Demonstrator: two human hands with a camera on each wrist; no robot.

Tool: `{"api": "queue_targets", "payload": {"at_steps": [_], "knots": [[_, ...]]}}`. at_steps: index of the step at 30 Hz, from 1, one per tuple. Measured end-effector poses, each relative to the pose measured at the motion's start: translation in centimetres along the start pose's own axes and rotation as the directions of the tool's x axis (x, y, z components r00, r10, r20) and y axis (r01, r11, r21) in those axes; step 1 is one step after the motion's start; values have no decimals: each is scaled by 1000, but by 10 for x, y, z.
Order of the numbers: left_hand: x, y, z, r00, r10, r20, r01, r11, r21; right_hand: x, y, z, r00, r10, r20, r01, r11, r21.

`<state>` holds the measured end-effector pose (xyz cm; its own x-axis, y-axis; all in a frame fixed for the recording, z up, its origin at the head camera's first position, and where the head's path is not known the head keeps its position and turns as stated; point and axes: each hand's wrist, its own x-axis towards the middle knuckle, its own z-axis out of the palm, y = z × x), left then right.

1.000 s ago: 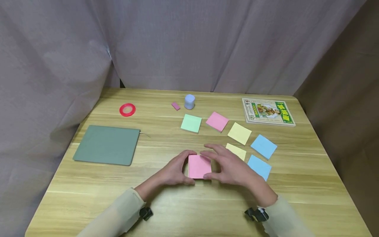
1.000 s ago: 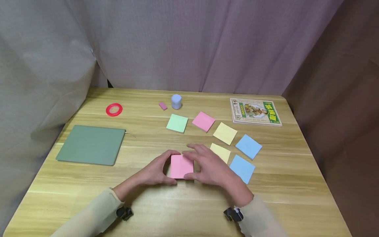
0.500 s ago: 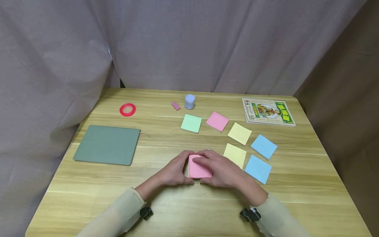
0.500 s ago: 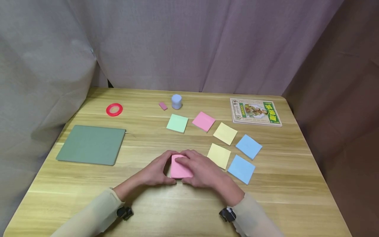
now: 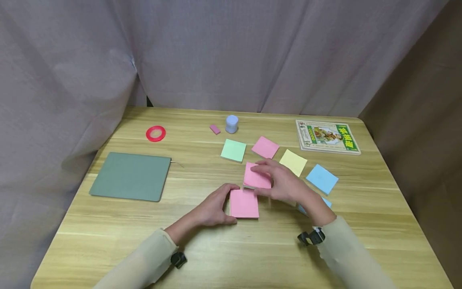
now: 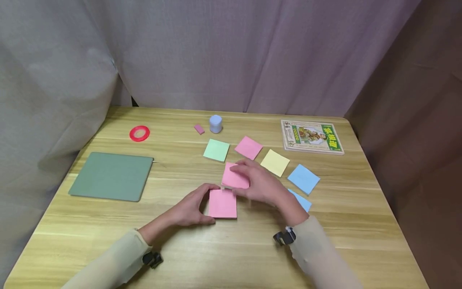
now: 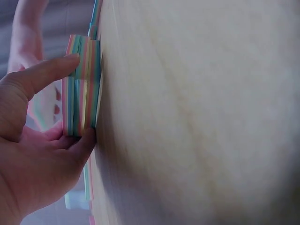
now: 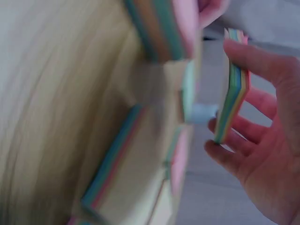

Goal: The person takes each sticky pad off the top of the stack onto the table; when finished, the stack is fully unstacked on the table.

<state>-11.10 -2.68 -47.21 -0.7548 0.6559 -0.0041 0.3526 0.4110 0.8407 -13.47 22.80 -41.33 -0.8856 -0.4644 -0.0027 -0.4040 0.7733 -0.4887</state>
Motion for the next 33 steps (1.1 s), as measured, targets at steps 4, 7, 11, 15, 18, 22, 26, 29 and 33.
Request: {"api": "queue_targets", "payload": {"at_steps": [4, 7, 11, 15, 18, 22, 26, 29, 33], "knots": [[0, 0, 0, 1000, -7, 1, 7, 1000, 2, 15, 18, 8, 999, 49, -16, -49, 998, -38], [0, 0, 0, 1000, -7, 1, 7, 1000, 1, 22, 28, 16, 998, 55, -4, -55, 997, -61], [0, 0, 0, 1000, -4, -1, 4, 1000, -7, 27, 33, 23, 999, 54, 9, -53, 995, -80], [-1, 0, 0, 1000, -1, -5, 1, 1000, -8, 28, 35, 25, 998, 56, 13, -54, 994, -100], [-1, -1, 0, 1000, -3, -4, 3, 1000, -2, 28, 35, 25, 999, 41, 25, -38, 994, -98], [-1, -1, 1, 1000, -4, -5, 4, 1000, -5, 27, 35, 24, 999, 28, 43, -24, 996, -85], [-1, -2, 1, 1000, -4, -4, 4, 1000, -7, 26, 33, 21, 998, 29, 55, -24, 995, -96], [0, -2, 0, 1000, -2, -2, 2, 1000, -2, 24, 29, 19, 999, 21, 43, -15, 992, -126], [0, -3, 0, 1000, 6, -8, -6, 1000, -2, 17, 15, 14, 1000, -28, 13, 29, 994, -101]]}}
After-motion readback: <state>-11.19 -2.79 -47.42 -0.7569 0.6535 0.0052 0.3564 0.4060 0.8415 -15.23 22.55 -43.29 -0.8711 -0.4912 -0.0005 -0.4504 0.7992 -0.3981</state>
